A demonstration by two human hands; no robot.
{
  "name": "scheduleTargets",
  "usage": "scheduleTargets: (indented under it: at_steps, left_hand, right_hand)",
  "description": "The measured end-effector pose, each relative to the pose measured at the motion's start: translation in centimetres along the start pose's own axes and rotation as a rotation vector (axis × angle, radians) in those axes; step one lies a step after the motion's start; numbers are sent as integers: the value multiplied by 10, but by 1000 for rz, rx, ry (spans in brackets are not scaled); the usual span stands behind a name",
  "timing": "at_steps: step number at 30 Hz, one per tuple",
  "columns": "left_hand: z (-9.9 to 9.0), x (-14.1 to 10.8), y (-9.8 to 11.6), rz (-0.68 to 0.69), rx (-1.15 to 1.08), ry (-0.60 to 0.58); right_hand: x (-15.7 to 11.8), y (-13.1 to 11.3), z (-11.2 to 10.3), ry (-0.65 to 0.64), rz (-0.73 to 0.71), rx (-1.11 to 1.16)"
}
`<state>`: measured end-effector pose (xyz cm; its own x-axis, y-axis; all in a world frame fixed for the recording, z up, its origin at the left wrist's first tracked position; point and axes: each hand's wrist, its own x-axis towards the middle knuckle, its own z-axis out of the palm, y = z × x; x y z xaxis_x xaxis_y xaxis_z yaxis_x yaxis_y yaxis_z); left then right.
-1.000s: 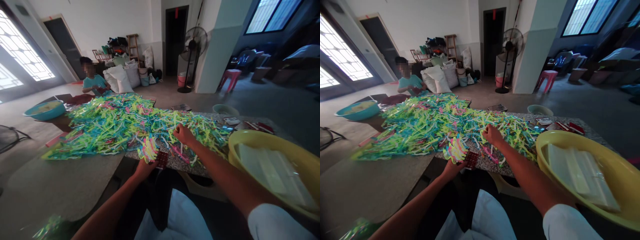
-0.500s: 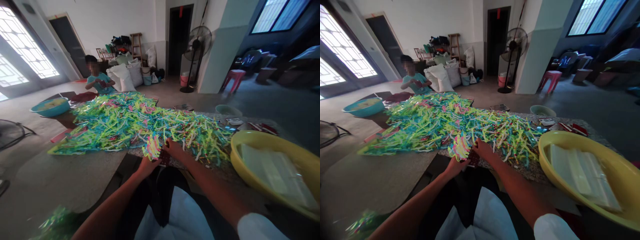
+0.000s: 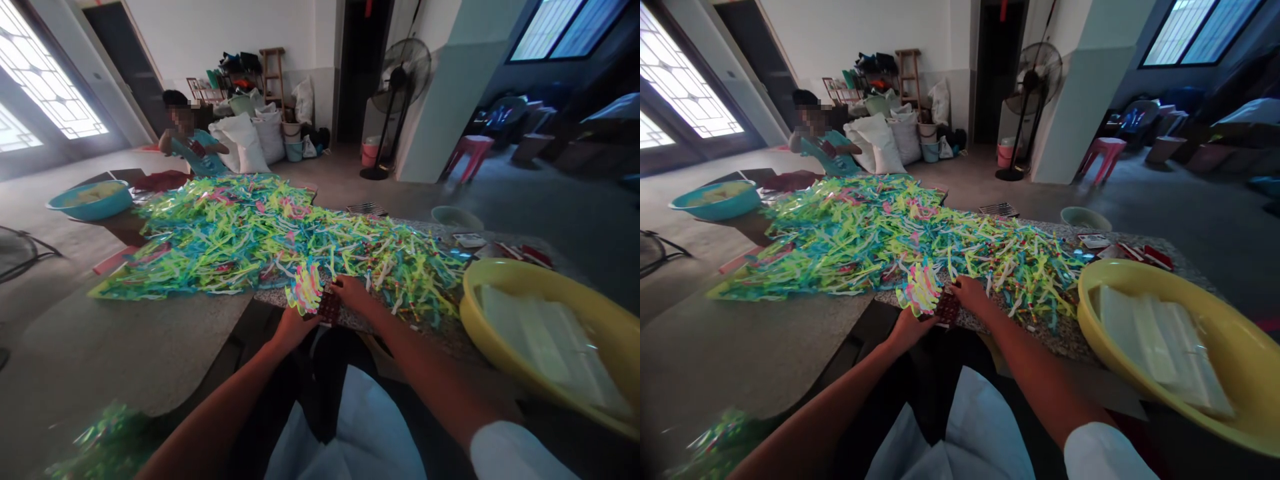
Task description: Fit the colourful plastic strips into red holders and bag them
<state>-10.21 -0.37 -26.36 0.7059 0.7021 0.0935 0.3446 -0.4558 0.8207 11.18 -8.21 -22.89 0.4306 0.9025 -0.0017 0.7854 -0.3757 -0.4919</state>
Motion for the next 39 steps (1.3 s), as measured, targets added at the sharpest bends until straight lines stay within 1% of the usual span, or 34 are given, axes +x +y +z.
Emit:
scheduleTargets:
  at_steps: [7, 12, 15, 18, 23, 29, 34, 37, 39]
  left_hand:
    - [-3, -2, 3, 39, 44, -10]
    - [-3, -2, 5, 24, 44, -20]
    - [-4, -2, 6, 49, 40, -36]
    - [-5, -2, 7, 60, 50, -38]
    - [-5, -1, 7, 51, 45, -53]
    - [-6, -3, 5, 40, 18, -55]
    - [-5, -3, 1, 56, 43, -40]
    - [-4, -2, -1, 70, 43, -34]
    - [-3, -2, -3, 69, 39, -37]
  right_hand:
    - [-3, 0, -1, 4, -20, 8]
    - [-8, -8, -2, -64, -5, -113]
    - [-11, -14, -1, -88, -49, -192]
    - [-14, -18, -1, -79, -79, -232]
    - [-14, -21, 0, -61, -35, -222]
    - [-13, -17, 5, -48, -16, -144]
    - [-10, -16, -2, -84, 2, -143]
    - [-12, -20, -4, -90, -10, -180]
    - [-13, -24, -2, -97, -36, -203]
